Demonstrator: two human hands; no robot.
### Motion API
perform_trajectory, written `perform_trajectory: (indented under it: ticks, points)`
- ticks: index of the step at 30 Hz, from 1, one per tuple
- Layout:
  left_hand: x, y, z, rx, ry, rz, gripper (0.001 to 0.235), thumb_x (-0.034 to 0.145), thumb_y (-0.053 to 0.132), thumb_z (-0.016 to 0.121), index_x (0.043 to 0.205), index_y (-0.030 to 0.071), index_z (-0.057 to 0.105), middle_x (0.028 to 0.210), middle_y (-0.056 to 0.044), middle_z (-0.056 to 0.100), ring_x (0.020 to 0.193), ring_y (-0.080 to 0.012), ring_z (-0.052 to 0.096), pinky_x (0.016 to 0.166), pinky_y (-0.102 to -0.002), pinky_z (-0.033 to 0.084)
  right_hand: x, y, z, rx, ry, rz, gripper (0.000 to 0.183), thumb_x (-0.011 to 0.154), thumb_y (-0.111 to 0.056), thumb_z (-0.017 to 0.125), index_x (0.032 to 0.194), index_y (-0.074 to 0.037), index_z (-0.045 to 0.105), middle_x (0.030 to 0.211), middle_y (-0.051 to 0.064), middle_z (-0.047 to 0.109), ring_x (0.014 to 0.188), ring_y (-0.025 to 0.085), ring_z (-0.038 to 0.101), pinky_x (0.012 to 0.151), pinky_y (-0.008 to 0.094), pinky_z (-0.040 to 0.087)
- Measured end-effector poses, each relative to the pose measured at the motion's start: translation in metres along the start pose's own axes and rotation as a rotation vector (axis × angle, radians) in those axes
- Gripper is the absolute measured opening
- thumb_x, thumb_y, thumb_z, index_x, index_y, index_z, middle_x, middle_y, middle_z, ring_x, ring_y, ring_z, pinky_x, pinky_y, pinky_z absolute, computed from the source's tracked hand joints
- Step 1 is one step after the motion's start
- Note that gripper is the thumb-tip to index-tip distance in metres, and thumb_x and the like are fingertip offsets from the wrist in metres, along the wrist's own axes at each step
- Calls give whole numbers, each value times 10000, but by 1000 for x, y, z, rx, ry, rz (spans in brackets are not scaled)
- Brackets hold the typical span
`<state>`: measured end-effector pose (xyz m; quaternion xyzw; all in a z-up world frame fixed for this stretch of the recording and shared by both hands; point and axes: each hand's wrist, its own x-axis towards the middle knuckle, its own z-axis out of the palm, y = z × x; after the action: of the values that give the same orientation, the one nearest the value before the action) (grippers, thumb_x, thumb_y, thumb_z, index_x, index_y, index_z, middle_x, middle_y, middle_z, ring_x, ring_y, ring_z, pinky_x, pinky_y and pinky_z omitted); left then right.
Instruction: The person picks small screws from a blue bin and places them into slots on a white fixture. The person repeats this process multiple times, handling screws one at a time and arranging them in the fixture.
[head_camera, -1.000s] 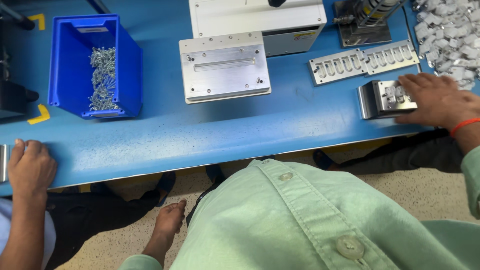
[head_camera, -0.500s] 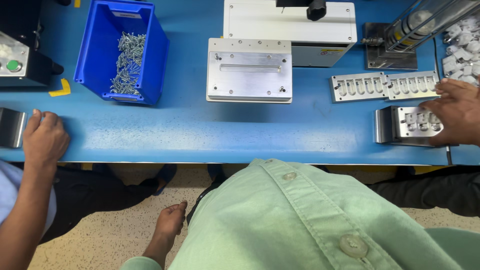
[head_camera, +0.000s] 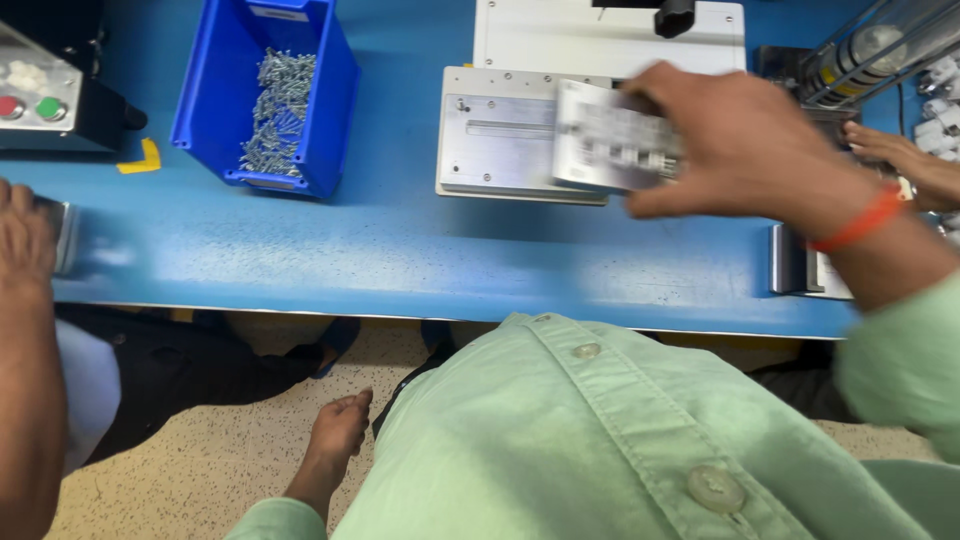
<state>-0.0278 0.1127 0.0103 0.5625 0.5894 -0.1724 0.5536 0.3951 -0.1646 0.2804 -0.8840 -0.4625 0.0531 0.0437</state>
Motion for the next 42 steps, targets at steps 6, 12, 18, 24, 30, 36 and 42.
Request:
perform_trajectory:
  ticks: [6, 12, 18, 24, 30, 36, 42]
  points:
    - [2, -5, -6, -76, 22, 34, 375, 1011, 383, 598, 797, 75, 596, 637, -3, 500, 540, -132, 384, 484, -315, 349, 67, -74, 4, -4, 98, -60, 835, 554, -398, 919, 1262, -33, 669, 904, 187, 744, 804, 376, 727, 754, 482, 579]
    - [5, -39, -4, -60, 19, -18, 408, 1026, 368, 579, 739, 78, 570, 595, -14, 477, 508, -154, 344, 467, -334, 327, 82, -78, 20, -64, 22, -24, 857, 548, -427, 942, 1268, -46, 679, 1004, 162, 738, 887, 339, 725, 826, 462, 581]
    - [7, -40, -1, 17, 17, -80, 415, 1033, 363, 579, 726, 83, 581, 587, -14, 468, 510, -157, 349, 474, -333, 350, 82, -62, 31, -49, -3, -49, 961, 539, -523, 967, 1316, -54, 651, 1151, 157, 700, 1063, 335, 673, 911, 460, 543]
    - [5, -4, 1, -29, 47, 6, 399, 1033, 371, 573, 748, 91, 557, 618, -18, 493, 528, -153, 355, 487, -322, 361, 52, -24, 43, 256, 157, -120, 1015, 563, -588, 955, 1357, -34, 649, 1315, 202, 659, 1231, 374, 602, 1054, 465, 466]
    - [-12, 14, 9, -70, 63, 72, 387, 1017, 365, 573, 743, 91, 570, 622, -2, 493, 538, -130, 377, 496, -308, 367, 34, -1, 56, 379, 213, -123, 987, 621, -599, 922, 1396, -52, 649, 1402, 205, 634, 1336, 376, 551, 1106, 477, 430]
    - [-27, -13, 24, 29, 58, -40, 429, 1036, 391, 568, 768, 56, 576, 624, -29, 483, 532, -153, 382, 482, -323, 360, 63, -15, 57, 391, 120, -106, 937, 602, -629, 896, 1346, -103, 674, 1349, 145, 676, 1322, 354, 574, 1118, 491, 405]
    - [-35, -32, 27, -44, 48, -72, 370, 1021, 349, 570, 771, 84, 632, 609, -14, 492, 512, -151, 374, 469, -328, 359, 63, 8, 84, 323, 319, -255, 886, 675, -529, 927, 1352, -20, 664, 1339, 228, 656, 1349, 428, 465, 1087, 608, 312]
